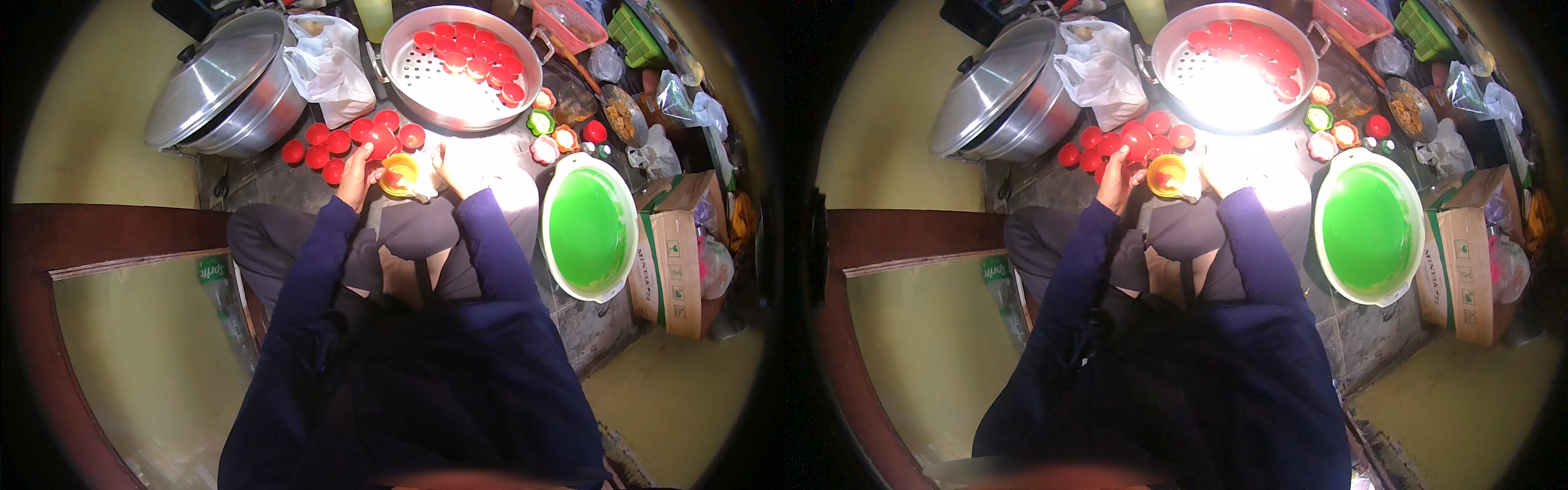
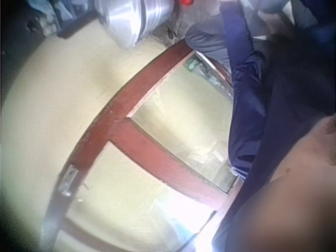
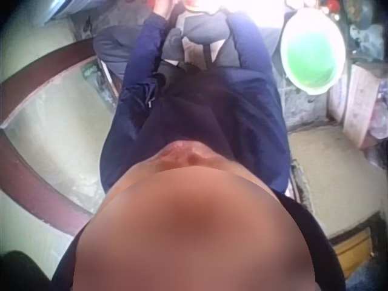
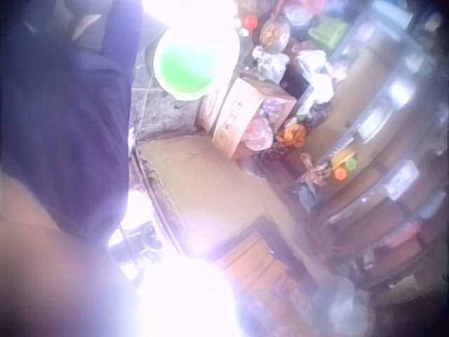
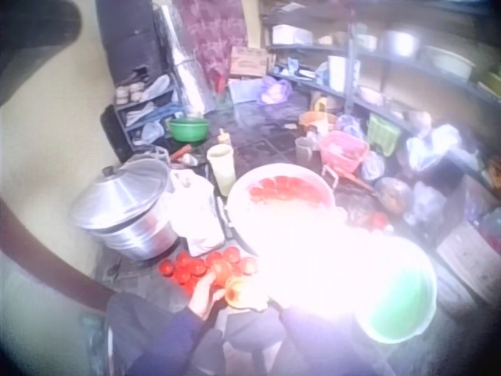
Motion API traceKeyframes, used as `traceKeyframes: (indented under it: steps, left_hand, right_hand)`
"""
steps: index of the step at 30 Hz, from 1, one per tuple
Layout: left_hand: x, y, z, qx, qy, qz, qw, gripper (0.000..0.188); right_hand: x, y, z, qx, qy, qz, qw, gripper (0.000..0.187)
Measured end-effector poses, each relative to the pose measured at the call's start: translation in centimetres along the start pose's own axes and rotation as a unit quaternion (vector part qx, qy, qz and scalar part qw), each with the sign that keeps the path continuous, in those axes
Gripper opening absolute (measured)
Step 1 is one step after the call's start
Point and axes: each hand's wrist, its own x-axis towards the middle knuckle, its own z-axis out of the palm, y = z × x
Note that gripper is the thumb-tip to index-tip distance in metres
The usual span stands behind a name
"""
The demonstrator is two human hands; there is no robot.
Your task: The person sits on the floor and repeatedly picks up red plastic caps, wipes them with a white cloth, and places them into a perforated metal tray. The person handles the caps one at a time, occasionally wiping the cloth on a small yellow bowl.
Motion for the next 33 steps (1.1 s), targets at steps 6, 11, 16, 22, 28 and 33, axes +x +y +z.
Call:
traceKeyframes:
  steps: [6, 11, 16, 22, 28, 33]
  left_hand:
    - [1.4, -1.6, 1.1, 0.004, 0.039, -0.015, 0.999, 0.034]
    - [1.5, -1.7, 1.4, 0.022, 0.049, -0.031, 0.998, 0.033]
    - [1.8, -1.9, 1.8, 0.002, 0.054, -0.034, 0.998, 0.036]
    - [2.5, -2.1, 3.0, 0.049, 0.028, -0.035, 0.998, 0.046]
    - [3.7, -3.1, 6.6, 0.022, 0.07, 0.011, 0.997, 0.043]
    - [4.4, -2.1, 6.3, 0.096, -0.004, 0.029, 0.995, 0.041]
  right_hand:
    - [-0.2, -1.3, -1.5, 0.102, -0.085, 0.059, 0.989, 0.017]
    - [0.4, -2.2, -1.9, 0.017, -0.145, 0.109, 0.983, 0.018]
    - [-0.6, -1.2, -0.8, 0.142, -0.066, 0.089, 0.984, 0.019]
    - [-1.6, -0.5, 0.0, 0.383, 0.026, 0.131, 0.914, 0.021]
    - [-0.8, 1.2, -0.9, 0.662, 0.004, 0.184, 0.727, 0.023]
    - [-1.8, 1.4, -1.5, 0.739, -0.037, 0.184, 0.647, 0.025]
